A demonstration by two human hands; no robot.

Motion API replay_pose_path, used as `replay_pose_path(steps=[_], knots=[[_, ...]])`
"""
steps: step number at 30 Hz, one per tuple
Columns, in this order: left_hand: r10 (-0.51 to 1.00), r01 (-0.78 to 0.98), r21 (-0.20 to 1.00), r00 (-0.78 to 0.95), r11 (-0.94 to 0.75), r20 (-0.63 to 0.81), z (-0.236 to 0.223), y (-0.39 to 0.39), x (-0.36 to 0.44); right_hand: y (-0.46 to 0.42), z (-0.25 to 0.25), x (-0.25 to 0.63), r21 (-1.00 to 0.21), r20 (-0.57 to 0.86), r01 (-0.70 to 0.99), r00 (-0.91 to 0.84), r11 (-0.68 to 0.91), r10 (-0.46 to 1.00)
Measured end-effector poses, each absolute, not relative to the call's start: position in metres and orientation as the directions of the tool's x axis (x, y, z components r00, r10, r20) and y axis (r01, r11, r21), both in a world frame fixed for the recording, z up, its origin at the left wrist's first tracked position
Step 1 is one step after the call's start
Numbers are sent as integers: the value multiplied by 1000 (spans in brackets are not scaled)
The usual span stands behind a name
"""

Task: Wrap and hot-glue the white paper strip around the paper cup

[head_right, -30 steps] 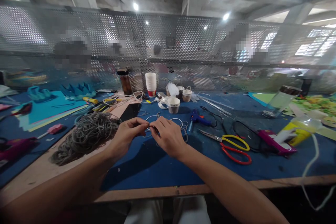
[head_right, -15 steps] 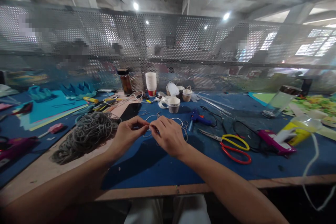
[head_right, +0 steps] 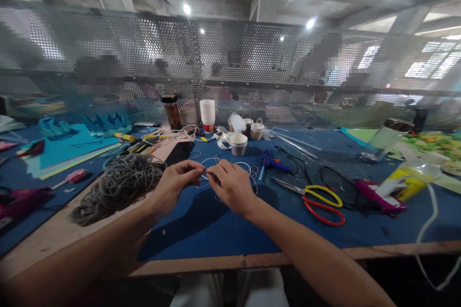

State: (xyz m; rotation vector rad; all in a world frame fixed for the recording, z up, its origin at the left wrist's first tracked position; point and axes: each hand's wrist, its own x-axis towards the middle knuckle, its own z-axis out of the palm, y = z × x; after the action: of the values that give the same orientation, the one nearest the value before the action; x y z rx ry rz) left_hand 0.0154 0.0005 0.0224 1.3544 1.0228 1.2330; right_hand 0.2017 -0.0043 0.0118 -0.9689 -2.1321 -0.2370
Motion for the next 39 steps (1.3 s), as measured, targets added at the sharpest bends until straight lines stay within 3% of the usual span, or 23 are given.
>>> replay_pose_path(steps=[6, 14, 20, 29, 35, 39], knots=[[978, 21, 982, 99, -189, 186, 21, 1, 16, -6, 12, 201, -67, 717, 706, -458, 705, 526], [988, -126, 991, 143, -41, 60, 22, 1, 16, -4, 14, 203, -154, 713, 726, -388, 671, 584], [989, -178, 984, 147, -9, 35, 23, 0, 17, -7, 14, 203, -15, 702, 731, -478, 682, 528], [984, -6, 986, 74, -164, 164, 22, 2, 18, -9, 17, 205, 85, 663, 712, -563, 697, 493], [970, 168, 958, 117, -232, 214, 22, 1, 16, -10, 19, 204, 26, 691, 712, -520, 701, 502], [963, 171, 958, 183, -231, 200, 21, 0, 15, -7, 18, 203, -145, 730, 712, -391, 687, 560]])
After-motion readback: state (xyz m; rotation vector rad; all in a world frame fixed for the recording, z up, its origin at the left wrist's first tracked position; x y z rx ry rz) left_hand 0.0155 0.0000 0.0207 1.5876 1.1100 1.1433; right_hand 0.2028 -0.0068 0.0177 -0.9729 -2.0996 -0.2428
